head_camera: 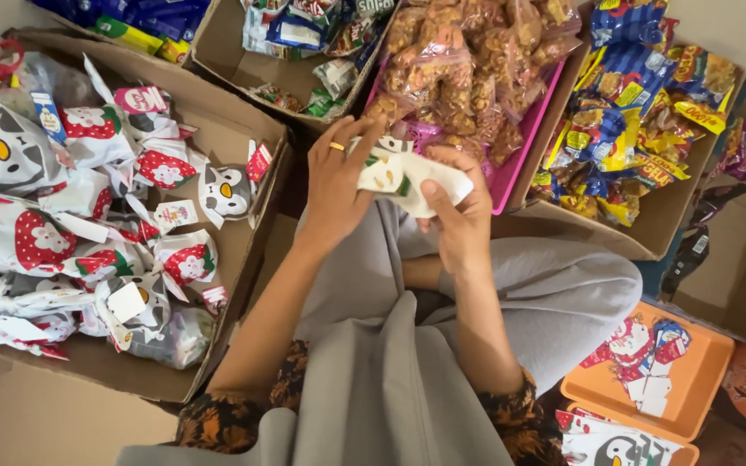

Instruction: The person sits cross-legged on the floor surrounded by boxes of snacks and packaging materials. They pick up small snack packets and place them into white paper bags featuring penguin and strawberry designs, then fold the tops of the bags to close them.

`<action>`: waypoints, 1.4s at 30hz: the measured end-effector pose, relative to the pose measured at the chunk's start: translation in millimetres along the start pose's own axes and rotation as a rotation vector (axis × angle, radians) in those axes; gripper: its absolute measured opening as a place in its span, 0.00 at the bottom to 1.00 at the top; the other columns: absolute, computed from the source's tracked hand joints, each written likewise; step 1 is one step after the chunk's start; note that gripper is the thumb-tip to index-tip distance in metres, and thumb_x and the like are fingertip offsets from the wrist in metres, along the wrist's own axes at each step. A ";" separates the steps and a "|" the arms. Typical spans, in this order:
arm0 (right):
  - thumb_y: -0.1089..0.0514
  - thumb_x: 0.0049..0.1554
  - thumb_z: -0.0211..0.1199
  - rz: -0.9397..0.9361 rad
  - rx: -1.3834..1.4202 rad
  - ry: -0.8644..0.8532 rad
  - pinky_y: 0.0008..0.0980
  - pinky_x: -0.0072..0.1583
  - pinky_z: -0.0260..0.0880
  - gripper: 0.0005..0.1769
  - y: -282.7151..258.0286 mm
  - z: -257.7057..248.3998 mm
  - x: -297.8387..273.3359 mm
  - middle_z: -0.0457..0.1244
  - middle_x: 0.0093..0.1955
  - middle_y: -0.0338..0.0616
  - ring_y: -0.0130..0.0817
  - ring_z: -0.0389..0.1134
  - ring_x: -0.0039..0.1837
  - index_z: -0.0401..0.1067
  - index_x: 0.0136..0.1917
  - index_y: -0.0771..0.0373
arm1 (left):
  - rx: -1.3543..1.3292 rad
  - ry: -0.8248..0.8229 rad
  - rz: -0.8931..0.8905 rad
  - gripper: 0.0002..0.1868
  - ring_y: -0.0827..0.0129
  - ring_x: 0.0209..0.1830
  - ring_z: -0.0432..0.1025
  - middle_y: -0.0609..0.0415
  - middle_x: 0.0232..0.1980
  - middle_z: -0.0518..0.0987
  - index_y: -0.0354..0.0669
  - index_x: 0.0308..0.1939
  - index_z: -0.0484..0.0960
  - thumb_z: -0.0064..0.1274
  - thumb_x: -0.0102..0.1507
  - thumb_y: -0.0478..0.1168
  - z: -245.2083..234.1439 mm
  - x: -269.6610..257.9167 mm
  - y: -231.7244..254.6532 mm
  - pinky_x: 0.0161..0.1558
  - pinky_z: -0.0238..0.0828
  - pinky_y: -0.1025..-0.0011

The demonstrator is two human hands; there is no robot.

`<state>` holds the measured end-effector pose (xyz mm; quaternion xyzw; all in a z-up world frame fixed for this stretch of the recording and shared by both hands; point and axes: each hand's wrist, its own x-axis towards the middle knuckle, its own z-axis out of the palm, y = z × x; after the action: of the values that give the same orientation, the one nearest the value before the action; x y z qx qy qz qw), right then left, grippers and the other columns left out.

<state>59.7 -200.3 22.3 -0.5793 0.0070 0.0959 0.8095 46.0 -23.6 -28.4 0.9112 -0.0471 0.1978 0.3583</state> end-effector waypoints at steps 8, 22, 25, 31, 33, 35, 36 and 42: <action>0.78 0.49 0.69 -0.021 0.151 -0.169 0.42 0.50 0.84 0.31 45.2 -29.0 -4.1 0.63 0.57 0.50 0.44 0.75 0.50 0.67 0.66 0.76 | -0.457 0.064 -0.005 0.19 0.49 0.72 0.64 0.48 0.63 0.77 0.47 0.68 0.76 0.41 0.75 0.41 -23.9 5.8 22.2 0.73 0.57 0.54; 0.66 0.56 0.68 -0.356 -0.651 -0.392 0.35 0.50 0.69 0.11 -10.7 -25.2 -29.0 0.63 0.66 0.47 0.32 0.63 0.42 0.84 0.48 0.50 | 0.113 -0.357 0.075 0.17 0.62 0.32 0.69 0.57 0.26 0.78 0.48 0.48 0.85 0.50 0.59 0.46 18.3 -37.0 37.3 0.40 0.62 0.61; 0.67 0.55 0.69 -0.264 -0.602 -0.271 0.30 0.48 0.70 0.09 5.7 -46.4 -34.3 0.68 0.44 0.40 0.30 0.68 0.41 0.84 0.46 0.55 | -0.047 -0.397 0.027 0.20 0.58 0.35 0.74 0.53 0.26 0.80 0.46 0.53 0.83 0.55 0.56 0.35 1.4 -35.2 60.4 0.44 0.66 0.61; 0.72 0.56 0.69 -0.095 -0.191 0.150 0.21 0.28 0.65 0.15 11.3 -95.2 -55.0 0.66 0.39 0.50 0.22 0.64 0.28 0.67 0.53 0.70 | -0.458 -0.418 -0.043 0.27 0.50 0.52 0.77 0.45 0.50 0.83 0.47 0.66 0.75 0.59 0.62 0.38 2.8 -36.9 113.7 0.56 0.71 0.57; 0.72 0.57 0.69 -0.163 -0.216 0.217 0.23 0.31 0.64 0.09 20.5 -123.7 -68.0 0.64 0.36 0.46 0.25 0.64 0.29 0.71 0.48 0.69 | -0.557 -0.384 -0.090 0.26 0.48 0.59 0.75 0.44 0.58 0.81 0.46 0.68 0.73 0.56 0.66 0.41 22.0 -39.1 125.2 0.61 0.70 0.55; 0.69 0.57 0.70 -0.277 -0.256 0.248 0.29 0.44 0.63 0.08 -9.9 -130.0 -81.6 0.64 0.45 0.51 0.32 0.64 0.42 0.71 0.47 0.68 | -0.639 -0.448 -0.143 0.26 0.50 0.56 0.77 0.46 0.55 0.83 0.49 0.67 0.75 0.59 0.64 0.44 35.5 -38.7 140.5 0.58 0.72 0.58; 0.66 0.56 0.70 -0.371 -0.295 0.213 0.34 0.57 0.62 0.08 -25.6 -134.8 -89.2 0.64 0.53 0.56 0.40 0.64 0.56 0.71 0.46 0.67 | -0.686 -0.467 -0.236 0.27 0.52 0.53 0.79 0.48 0.52 0.84 0.52 0.66 0.78 0.63 0.62 0.46 43.5 -38.8 149.5 0.56 0.74 0.61; 0.71 0.54 0.69 -0.409 -0.045 0.342 0.27 0.40 0.71 0.07 -60.3 -179.3 -140.4 0.64 0.45 0.58 0.32 0.65 0.39 0.71 0.43 0.72 | -0.467 -0.714 0.004 0.16 0.59 0.27 0.80 0.60 0.22 0.81 0.64 0.41 0.84 0.70 0.54 0.57 97.6 -51.0 211.8 0.31 0.75 0.69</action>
<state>-50.3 -408.0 37.0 -0.5943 0.0245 -0.1689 0.7859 -17.1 -248.5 20.9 0.8168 -0.2134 -0.1454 0.5160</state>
